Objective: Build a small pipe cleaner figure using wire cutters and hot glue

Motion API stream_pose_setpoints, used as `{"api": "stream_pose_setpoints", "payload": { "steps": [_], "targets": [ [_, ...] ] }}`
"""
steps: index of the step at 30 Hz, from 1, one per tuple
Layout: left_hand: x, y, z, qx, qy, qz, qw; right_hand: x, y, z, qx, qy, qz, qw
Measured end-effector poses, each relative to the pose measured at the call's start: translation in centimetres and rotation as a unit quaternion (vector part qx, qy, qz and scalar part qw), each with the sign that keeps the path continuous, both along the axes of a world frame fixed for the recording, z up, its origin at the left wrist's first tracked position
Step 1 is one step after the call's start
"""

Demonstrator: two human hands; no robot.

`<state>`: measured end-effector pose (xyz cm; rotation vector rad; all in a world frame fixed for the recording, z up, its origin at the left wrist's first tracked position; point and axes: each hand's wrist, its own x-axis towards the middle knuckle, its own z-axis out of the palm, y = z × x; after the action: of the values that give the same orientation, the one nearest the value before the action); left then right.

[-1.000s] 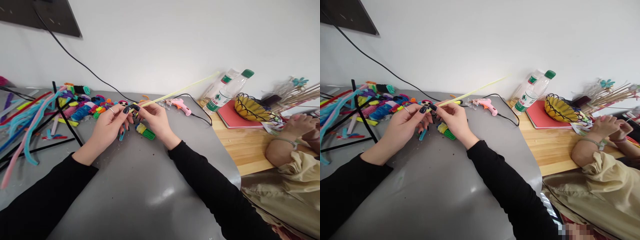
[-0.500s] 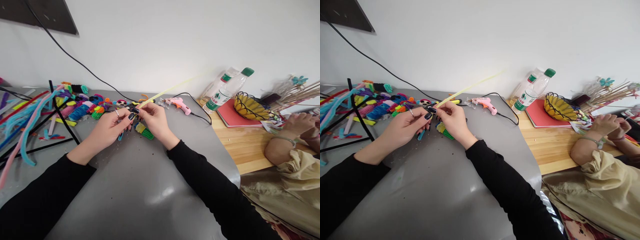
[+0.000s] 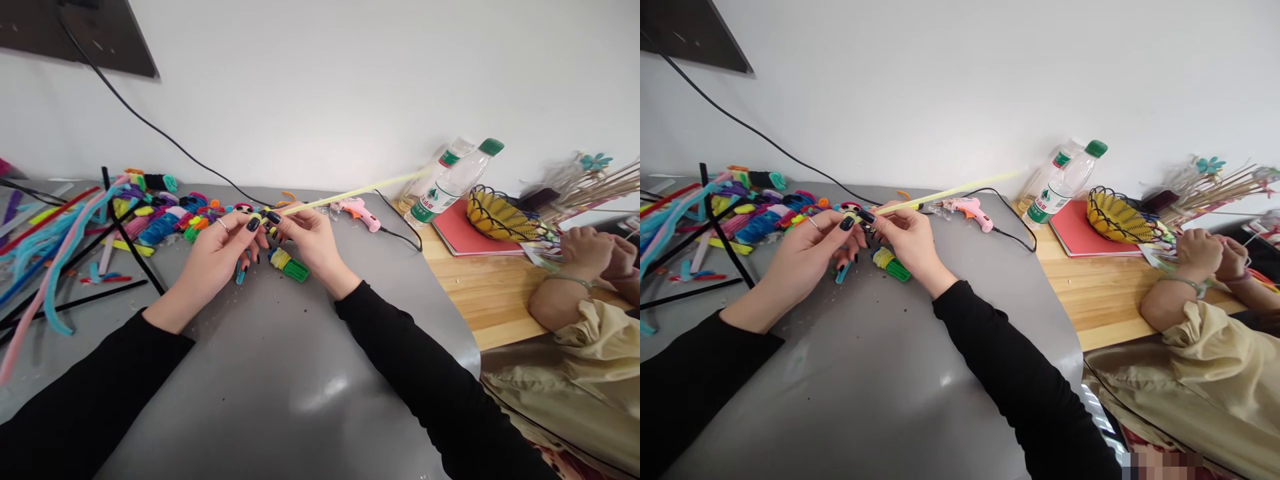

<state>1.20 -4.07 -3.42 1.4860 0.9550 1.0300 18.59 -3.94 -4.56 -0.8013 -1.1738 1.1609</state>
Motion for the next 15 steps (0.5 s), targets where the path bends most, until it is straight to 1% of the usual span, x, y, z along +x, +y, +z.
{"api": "stream_pose_setpoints", "payload": {
  "steps": [3, 5, 8, 12, 15],
  "targets": [
    [-0.12, -0.13, 0.08, -0.016, -0.038, 0.027, 0.999, -0.13, -0.07, -0.07, -0.007, -0.025, 0.022, 0.999],
    [-0.22, -0.22, 0.15, -0.018, -0.047, 0.032, 0.998, -0.13, -0.08, -0.12, -0.01, -0.046, 0.023, 0.999],
    [-0.31, -0.36, 0.27, -0.006, -0.038, 0.027, 0.999, -0.14, -0.07, -0.13, -0.02, -0.058, 0.028, 0.998],
    [-0.37, -0.42, 0.35, 0.012, -0.024, 0.032, 0.999, -0.34, -0.05, -0.08, -0.023, -0.036, 0.043, 0.998],
    [-0.37, -0.29, 0.31, 0.046, 0.016, 0.021, 0.999, -0.32, -0.02, -0.06, -0.033, -0.038, 0.033, 0.998]
  ]
}}
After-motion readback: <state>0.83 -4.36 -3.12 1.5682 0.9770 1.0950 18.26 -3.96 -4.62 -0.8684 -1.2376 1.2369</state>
